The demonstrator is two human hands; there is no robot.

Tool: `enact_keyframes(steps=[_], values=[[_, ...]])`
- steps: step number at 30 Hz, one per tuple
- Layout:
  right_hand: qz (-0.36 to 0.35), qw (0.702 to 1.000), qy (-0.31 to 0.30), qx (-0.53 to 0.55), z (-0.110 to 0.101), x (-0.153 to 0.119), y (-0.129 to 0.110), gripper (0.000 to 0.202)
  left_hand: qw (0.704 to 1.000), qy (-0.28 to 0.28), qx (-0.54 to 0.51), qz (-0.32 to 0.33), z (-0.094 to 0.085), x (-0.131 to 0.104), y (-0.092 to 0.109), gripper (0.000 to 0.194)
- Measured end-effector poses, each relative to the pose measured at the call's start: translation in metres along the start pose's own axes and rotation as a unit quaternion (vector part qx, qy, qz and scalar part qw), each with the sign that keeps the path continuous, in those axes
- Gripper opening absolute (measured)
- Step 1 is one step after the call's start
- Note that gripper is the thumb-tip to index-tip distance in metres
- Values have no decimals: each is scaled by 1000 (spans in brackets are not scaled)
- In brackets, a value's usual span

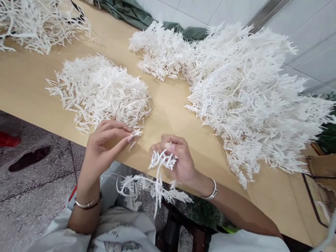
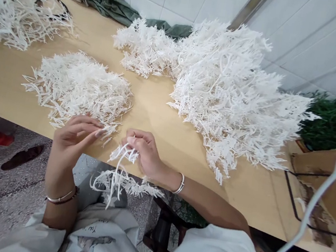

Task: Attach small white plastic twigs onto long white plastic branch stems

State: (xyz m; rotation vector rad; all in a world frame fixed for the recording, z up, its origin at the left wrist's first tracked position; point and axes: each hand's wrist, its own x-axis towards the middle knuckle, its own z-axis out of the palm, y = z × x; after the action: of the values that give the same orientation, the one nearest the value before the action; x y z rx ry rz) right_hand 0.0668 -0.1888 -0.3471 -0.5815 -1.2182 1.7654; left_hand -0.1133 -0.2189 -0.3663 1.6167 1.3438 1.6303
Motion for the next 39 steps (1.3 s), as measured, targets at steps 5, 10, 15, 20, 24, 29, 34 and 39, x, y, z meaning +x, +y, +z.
enact_keyframes(steps=[5,10,15,20,24,29,34,39], values=[[-41,995,59,-71,-11,9,6,31,977,39,203,53,5,5,-11,5],[-29,991,87,-101,-11,10,6,31,964,31,261,44,8,4,-11,11],[-25,990,88,-104,-11,9,8,31,960,-31,264,88,3,6,-7,24],[-16,991,71,-114,-12,8,10,31,942,-93,291,140,-2,8,-10,37],[-13,991,60,-119,-12,8,11,31,948,-38,290,123,1,8,-13,32],[-32,989,53,-138,-12,7,11,31,970,-36,199,136,1,6,-2,19],[-42,988,33,-144,-11,6,8,30,965,-203,28,163,0,3,9,33],[-64,988,27,-138,-8,7,5,30,961,-227,22,154,1,2,8,42]])
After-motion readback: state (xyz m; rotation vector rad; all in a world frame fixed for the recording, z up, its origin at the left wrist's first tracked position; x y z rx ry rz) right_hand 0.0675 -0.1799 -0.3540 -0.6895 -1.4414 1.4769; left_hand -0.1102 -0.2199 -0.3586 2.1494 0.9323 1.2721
